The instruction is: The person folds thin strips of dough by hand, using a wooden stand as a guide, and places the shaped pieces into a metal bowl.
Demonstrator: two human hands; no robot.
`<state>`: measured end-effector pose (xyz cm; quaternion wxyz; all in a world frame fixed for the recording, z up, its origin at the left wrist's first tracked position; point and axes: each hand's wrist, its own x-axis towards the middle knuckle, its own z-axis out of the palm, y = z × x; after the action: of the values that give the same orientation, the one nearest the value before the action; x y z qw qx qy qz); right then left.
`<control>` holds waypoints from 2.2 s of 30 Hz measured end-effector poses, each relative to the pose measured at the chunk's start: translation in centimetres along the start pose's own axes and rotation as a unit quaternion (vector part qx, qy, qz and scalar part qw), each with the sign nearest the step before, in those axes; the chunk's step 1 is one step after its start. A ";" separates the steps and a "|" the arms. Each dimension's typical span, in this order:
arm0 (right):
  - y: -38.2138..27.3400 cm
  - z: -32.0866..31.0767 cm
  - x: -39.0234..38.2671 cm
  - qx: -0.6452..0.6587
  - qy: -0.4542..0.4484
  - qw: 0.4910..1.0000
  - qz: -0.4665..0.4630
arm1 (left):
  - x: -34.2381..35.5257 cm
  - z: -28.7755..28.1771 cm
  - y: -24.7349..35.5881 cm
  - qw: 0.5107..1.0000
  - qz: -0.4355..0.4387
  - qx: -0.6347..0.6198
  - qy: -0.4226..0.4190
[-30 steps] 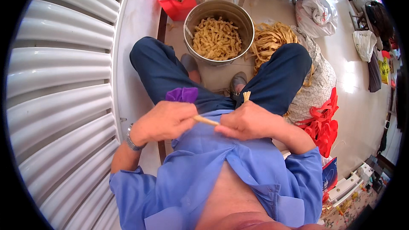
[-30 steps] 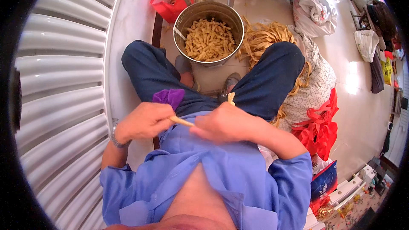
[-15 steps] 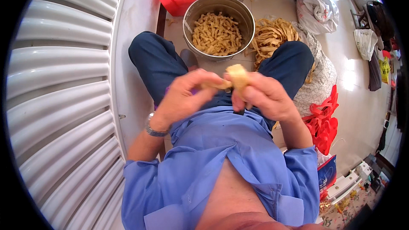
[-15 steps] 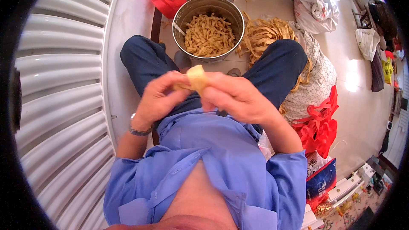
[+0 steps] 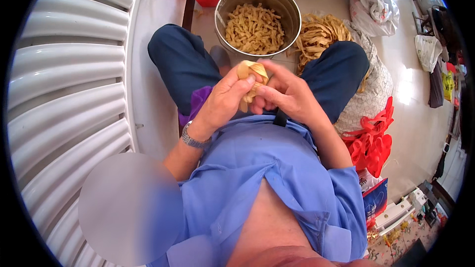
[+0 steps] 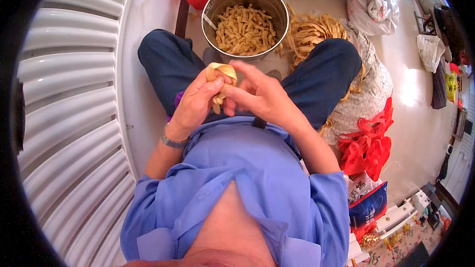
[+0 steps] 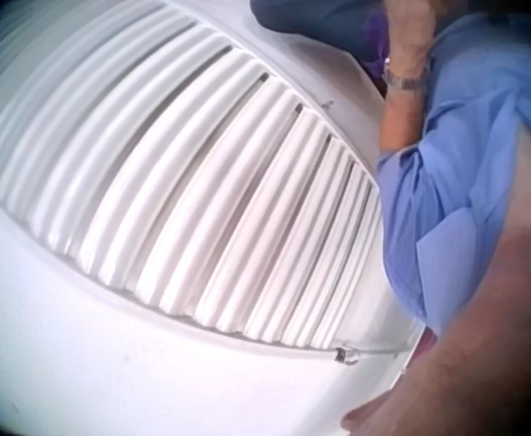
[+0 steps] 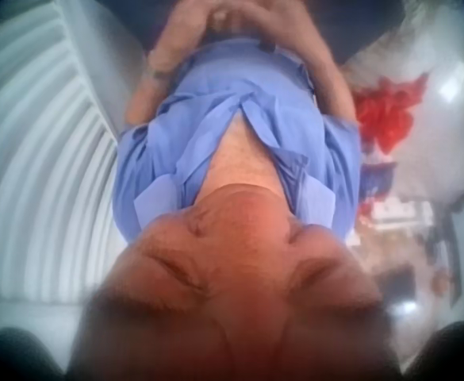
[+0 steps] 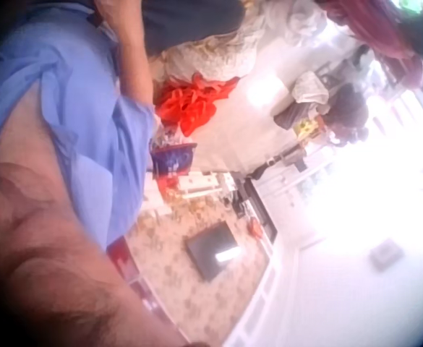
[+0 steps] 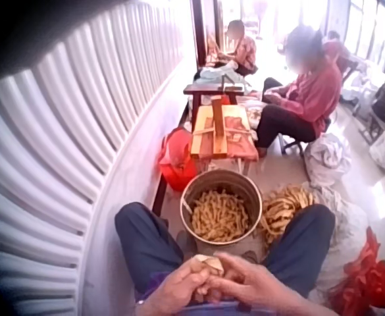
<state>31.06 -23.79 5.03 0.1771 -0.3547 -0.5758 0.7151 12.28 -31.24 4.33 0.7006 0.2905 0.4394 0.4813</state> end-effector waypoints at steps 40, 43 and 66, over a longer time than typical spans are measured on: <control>0.4 -3.2 -0.6 -0.145 -0.305 0.940 0.055 | -3.2 1.2 -0.5 0.620 0.299 0.715 -0.124; 0.0 -3.5 -0.6 -0.185 -0.316 0.930 0.033 | -3.8 0.4 0.7 0.662 0.232 0.701 -0.128; 1.7 -8.2 1.2 -0.350 -0.110 0.927 -0.085 | -1.2 -1.9 2.5 0.893 0.010 0.443 -0.078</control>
<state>36.35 -17.70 2.37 0.0375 -0.2633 -0.8330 0.4852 9.41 -31.48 5.95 0.5267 0.6117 0.5480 0.2191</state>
